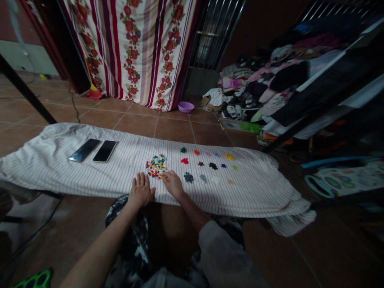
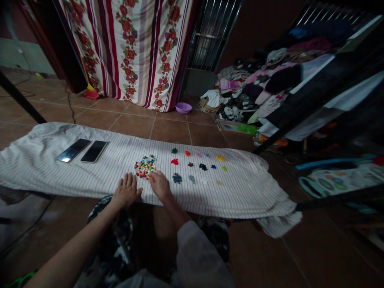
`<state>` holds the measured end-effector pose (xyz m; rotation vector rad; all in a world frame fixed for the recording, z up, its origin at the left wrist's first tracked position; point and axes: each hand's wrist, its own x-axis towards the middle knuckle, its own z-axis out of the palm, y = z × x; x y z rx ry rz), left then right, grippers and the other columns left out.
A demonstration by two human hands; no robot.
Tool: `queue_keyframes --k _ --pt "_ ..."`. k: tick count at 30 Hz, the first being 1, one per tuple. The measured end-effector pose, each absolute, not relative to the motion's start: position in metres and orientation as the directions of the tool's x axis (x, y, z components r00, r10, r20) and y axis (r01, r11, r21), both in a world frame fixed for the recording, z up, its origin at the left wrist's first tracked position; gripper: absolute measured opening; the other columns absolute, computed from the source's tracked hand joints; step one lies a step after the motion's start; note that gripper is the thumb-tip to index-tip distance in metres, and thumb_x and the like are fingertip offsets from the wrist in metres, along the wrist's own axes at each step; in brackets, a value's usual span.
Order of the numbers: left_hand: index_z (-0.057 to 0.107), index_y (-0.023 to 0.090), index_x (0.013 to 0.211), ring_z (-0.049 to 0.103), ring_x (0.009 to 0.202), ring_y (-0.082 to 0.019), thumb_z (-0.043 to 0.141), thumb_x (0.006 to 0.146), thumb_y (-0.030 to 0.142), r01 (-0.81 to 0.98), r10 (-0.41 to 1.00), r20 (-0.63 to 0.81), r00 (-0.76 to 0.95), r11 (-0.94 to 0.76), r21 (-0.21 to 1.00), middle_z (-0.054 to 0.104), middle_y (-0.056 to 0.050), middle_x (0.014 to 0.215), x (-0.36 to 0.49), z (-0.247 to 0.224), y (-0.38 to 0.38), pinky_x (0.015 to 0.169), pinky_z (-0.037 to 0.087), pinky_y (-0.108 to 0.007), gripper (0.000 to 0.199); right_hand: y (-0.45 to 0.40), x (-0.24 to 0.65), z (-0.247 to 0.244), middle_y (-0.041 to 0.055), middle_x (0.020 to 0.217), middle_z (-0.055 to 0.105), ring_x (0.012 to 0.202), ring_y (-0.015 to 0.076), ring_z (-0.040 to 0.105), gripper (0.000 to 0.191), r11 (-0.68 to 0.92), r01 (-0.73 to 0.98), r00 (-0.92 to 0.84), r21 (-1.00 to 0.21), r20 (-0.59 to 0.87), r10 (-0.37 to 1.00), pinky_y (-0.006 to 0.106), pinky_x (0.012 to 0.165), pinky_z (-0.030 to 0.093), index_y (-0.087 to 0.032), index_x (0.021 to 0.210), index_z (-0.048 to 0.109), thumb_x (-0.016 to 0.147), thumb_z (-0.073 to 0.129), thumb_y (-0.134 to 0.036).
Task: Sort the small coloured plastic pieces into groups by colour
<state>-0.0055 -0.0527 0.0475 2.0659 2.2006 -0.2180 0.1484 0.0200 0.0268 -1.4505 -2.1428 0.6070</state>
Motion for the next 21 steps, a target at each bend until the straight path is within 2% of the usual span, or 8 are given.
queue_keyframes --k 5,9,21 --pt "0.031 -0.002 0.15 0.025 0.149 -0.04 0.029 0.098 0.045 0.998 0.984 -0.169 -0.055 0.046 -0.053 0.027 -0.028 0.158 -0.002 0.056 -0.055 0.118 0.026 -0.053 0.07 0.024 0.13 0.045 0.0042 0.109 0.065 0.099 0.0159 0.061 0.021 0.354 0.806 -0.375 -0.474 0.053 0.925 0.024 0.082 0.044 -0.026 0.109 0.07 0.094 0.056 -0.027" --pt "0.033 0.0 0.15 0.028 0.148 -0.038 0.03 0.098 0.043 0.995 0.982 -0.177 -0.064 0.051 -0.08 0.03 -0.027 0.157 0.0 0.061 -0.055 0.118 0.028 -0.051 0.068 0.026 0.12 0.054 0.0053 0.113 0.064 0.103 0.0168 0.06 0.021 0.32 0.857 -0.364 -0.404 -0.037 0.931 0.026 0.085 0.044 -0.025 0.106 0.07 0.095 0.053 -0.027" --pt "0.04 -0.003 0.145 0.036 0.143 -0.041 0.035 0.096 0.038 0.995 0.991 -0.113 -0.073 0.064 -0.082 0.038 -0.029 0.153 0.005 0.062 -0.053 0.112 0.035 -0.051 0.065 0.028 0.116 0.058 0.0044 0.11 0.065 0.098 0.0154 0.061 0.028 0.266 0.864 -0.326 -0.427 -0.073 0.942 0.026 0.082 0.046 -0.026 0.104 0.07 0.1 0.043 -0.029"
